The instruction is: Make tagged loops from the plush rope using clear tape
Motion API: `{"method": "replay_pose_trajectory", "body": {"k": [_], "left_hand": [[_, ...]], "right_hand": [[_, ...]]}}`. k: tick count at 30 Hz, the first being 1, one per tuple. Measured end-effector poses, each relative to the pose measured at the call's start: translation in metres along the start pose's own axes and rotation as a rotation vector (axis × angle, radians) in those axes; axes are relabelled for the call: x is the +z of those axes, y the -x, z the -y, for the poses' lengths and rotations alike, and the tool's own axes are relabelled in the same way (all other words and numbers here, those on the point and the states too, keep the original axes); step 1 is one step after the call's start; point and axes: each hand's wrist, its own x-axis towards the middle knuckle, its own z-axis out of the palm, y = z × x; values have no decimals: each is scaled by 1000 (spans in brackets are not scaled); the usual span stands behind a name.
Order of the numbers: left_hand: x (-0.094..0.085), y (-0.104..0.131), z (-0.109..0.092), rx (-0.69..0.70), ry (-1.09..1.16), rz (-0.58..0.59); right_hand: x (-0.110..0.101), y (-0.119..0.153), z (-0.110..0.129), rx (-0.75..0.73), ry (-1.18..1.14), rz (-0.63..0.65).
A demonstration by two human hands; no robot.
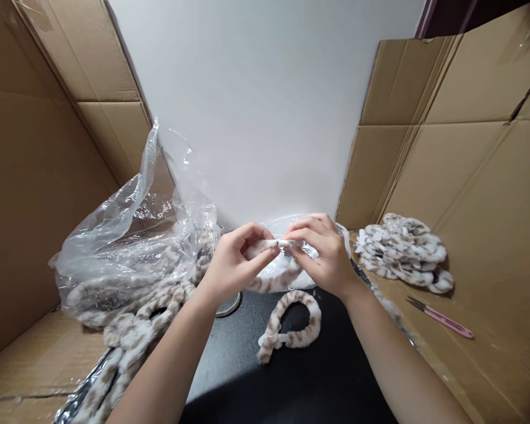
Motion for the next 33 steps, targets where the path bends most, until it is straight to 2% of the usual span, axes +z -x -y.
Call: {"method": "replay_pose_trajectory", "body": {"k": [4,6,8,11,14,19,23,25,27,31,33], "left_hand": [[-1,2,-8,-173,75,164],[1,3,-11,-161,3,159],[2,5,-11,-84,-84,103],[1,5,-8,60,-193,45],[-1,3,-2,261,-310,-12],[-3,-1,4,556,-425,-58],[-2,0,6,661,-451,-122],[-1,2,3,635,-413,-160],[-2,3,-2,521,-363,-134],[-4,6,-15,178,-251,96],[-5,7,-19,60,-209,160]], "right_hand": [[-1,3,1,-145,76,-155],[-1,3,2,-170,94,-192],[-3,2,3,-150,97,-179],[-8,0,3,-70,45,-73],[-15,-2,2,-17,19,10],[-18,-1,10,-9,235,10],[-19,-1,16,-43,320,-5],[-19,-1,15,-76,320,-31],[-20,-1,14,-119,322,-87],[-18,2,10,-191,338,-183],[-15,5,9,-190,341,-200]]}}
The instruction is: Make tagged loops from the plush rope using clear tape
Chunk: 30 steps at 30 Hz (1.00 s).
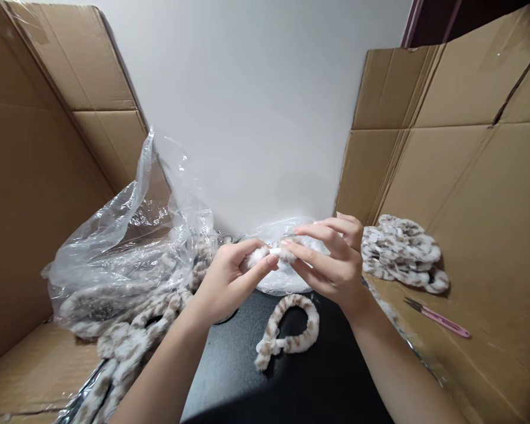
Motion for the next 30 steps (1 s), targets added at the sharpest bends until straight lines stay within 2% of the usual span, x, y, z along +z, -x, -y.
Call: {"method": "replay_pose_trajectory", "body": {"k": [2,4,9,12,23,27,30], "left_hand": [[-1,1,0,-53,26,24],[-1,0,2,-36,15,23],[1,-2,6,174,-234,-36],[4,-2,8,253,-352,-10],[11,-2,12,238,-497,106],[10,-3,11,254,-487,165],[8,-5,12,320,-501,216]], "right_hand": [[2,2,0,11,2,-7],[2,1,-1,16,-13,1],[-7,-7,1,85,-173,174],[-9,-10,4,130,-170,218],[-4,-7,6,-25,-47,348],[-3,-7,1,12,-100,406],[-1,-7,-4,112,-215,486]]}}
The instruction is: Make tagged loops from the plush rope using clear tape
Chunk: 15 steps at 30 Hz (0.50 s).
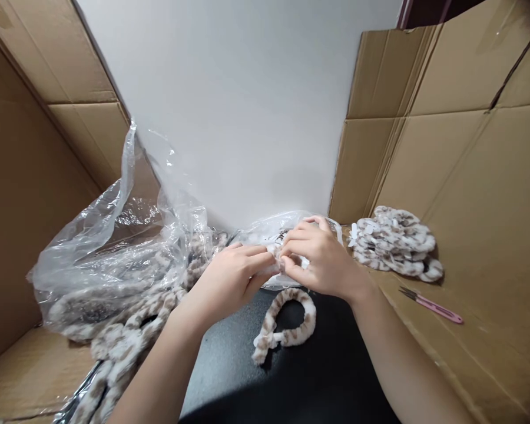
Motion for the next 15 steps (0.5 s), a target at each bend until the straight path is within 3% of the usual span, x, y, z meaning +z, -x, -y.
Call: {"method": "replay_pose_trajectory", "body": {"k": [5,12,15], "left_hand": [[0,-2,1,133,-143,-11],[5,-3,-5,185,-311,-187],[10,-4,-4,159,-256,-257]], "right_hand": [[2,-1,-11,132,-209,140],[2,2,-30,175,-570,351],[9,2,-39,175,-670,459]]}}
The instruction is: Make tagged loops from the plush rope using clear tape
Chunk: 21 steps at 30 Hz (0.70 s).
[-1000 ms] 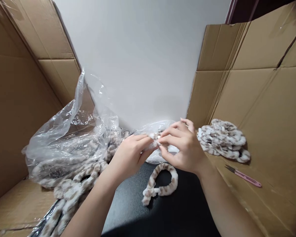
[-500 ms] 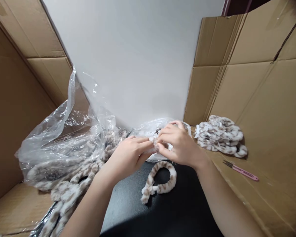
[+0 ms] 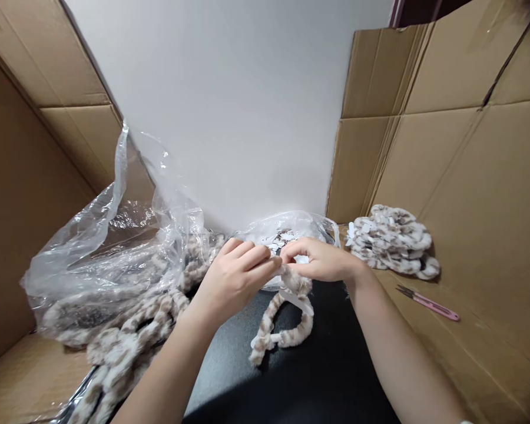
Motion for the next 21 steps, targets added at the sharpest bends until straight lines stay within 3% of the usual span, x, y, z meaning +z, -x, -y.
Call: {"method": "replay_pose_trajectory", "body": {"k": [2,3,6,8,9,11,14,17,21], "left_hand": [[5,0,0,-95,105,-15],[7,-1,1,-172,161,-25],[12,-2,2,-467,273,-87],[13,-3,4,-638,355,-104],[13,-2,5,-709,423,-88],[12,-1,8,-823,614,-36],[13,1,11,-931,885,-6],[15,2,14,-987,1021,2],[20,1,17,-959,1090,42]], "right_hand": [[-1,-3,-8,-1,-64,-10],[-2,-4,-11,2,-73,-109],[-4,-2,-7,-13,0,-668],[-3,3,7,-103,116,-879],[-1,6,15,-165,200,-876],[7,8,28,-247,425,-743],[21,2,31,-232,743,-607],[31,-9,17,-251,866,-654],[35,-16,3,-416,796,-701]]}}
